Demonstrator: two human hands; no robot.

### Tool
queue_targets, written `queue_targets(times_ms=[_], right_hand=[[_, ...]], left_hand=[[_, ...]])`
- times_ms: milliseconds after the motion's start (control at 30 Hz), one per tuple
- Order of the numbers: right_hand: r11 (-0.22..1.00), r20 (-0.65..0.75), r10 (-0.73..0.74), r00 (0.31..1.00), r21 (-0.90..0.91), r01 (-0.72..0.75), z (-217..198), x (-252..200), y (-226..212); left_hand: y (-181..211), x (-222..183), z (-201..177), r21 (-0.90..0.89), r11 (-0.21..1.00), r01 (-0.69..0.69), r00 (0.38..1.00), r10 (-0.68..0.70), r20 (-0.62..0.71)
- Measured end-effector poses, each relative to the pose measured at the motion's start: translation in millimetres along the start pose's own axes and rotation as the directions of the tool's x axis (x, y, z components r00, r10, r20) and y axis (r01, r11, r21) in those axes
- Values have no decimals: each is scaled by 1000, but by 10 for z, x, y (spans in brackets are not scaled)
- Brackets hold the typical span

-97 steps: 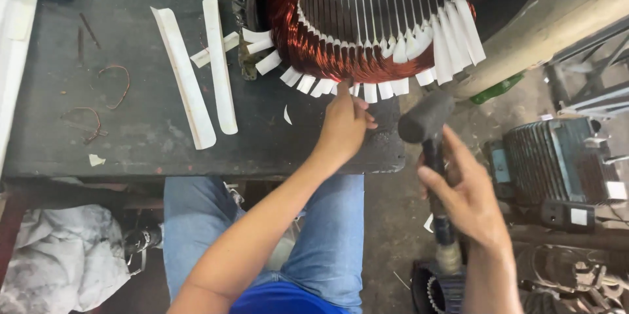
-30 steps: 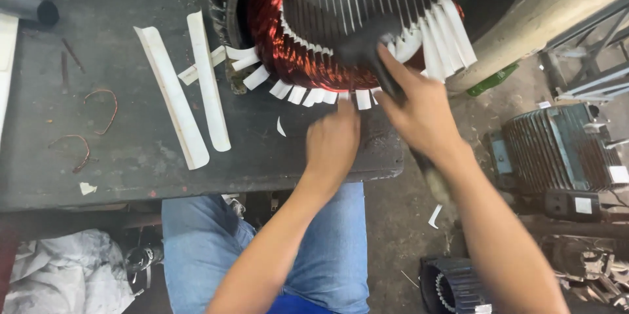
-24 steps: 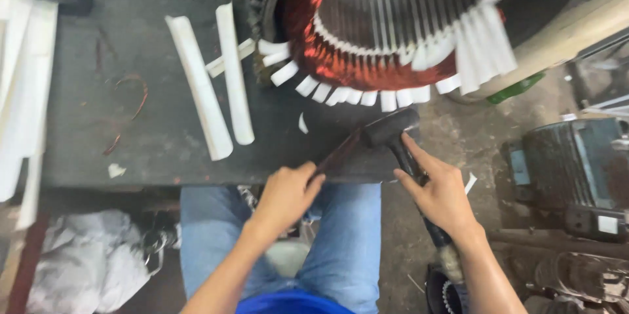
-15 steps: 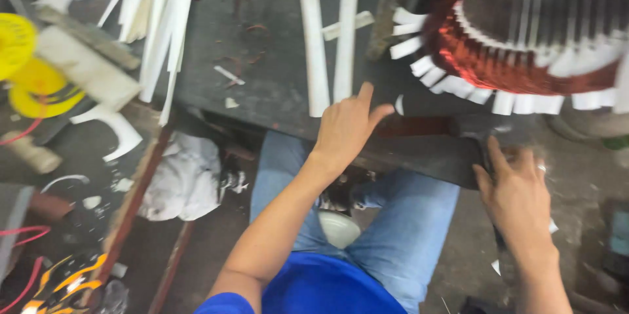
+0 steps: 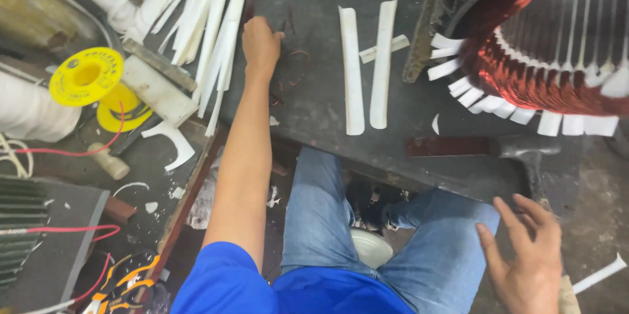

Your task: The person is winding copper coils into a motor stator, inserting insulation strips and using a mallet to seat them.

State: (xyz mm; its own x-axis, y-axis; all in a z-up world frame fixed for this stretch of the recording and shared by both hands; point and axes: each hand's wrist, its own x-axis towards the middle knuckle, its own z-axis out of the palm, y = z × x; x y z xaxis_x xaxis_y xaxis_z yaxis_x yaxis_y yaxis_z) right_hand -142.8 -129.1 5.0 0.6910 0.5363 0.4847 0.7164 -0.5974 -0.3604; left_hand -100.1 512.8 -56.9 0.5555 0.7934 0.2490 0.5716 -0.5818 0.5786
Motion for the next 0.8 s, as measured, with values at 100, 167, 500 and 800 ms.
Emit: queue_targets(times_ms=[100, 167, 500, 800], right_hand=[[998, 33, -6, 999, 58, 4, -43, 2, -135], [996, 46, 12, 999, 85, -16, -64, 28, -206], [953, 113, 16, 994, 300, -50, -52, 576, -585], [801, -18, 305, 952, 546, -246, 340, 1070, -441]], left_hand=[[-60, 180, 283, 141, 986, 91, 994, -98, 43], [-72, 201, 324, 170, 980, 106, 993, -112, 27], [50, -393, -47, 29, 999, 31, 995, -34, 99], [2537, -3338, -159, -688, 724, -49, 944, 257, 204]])
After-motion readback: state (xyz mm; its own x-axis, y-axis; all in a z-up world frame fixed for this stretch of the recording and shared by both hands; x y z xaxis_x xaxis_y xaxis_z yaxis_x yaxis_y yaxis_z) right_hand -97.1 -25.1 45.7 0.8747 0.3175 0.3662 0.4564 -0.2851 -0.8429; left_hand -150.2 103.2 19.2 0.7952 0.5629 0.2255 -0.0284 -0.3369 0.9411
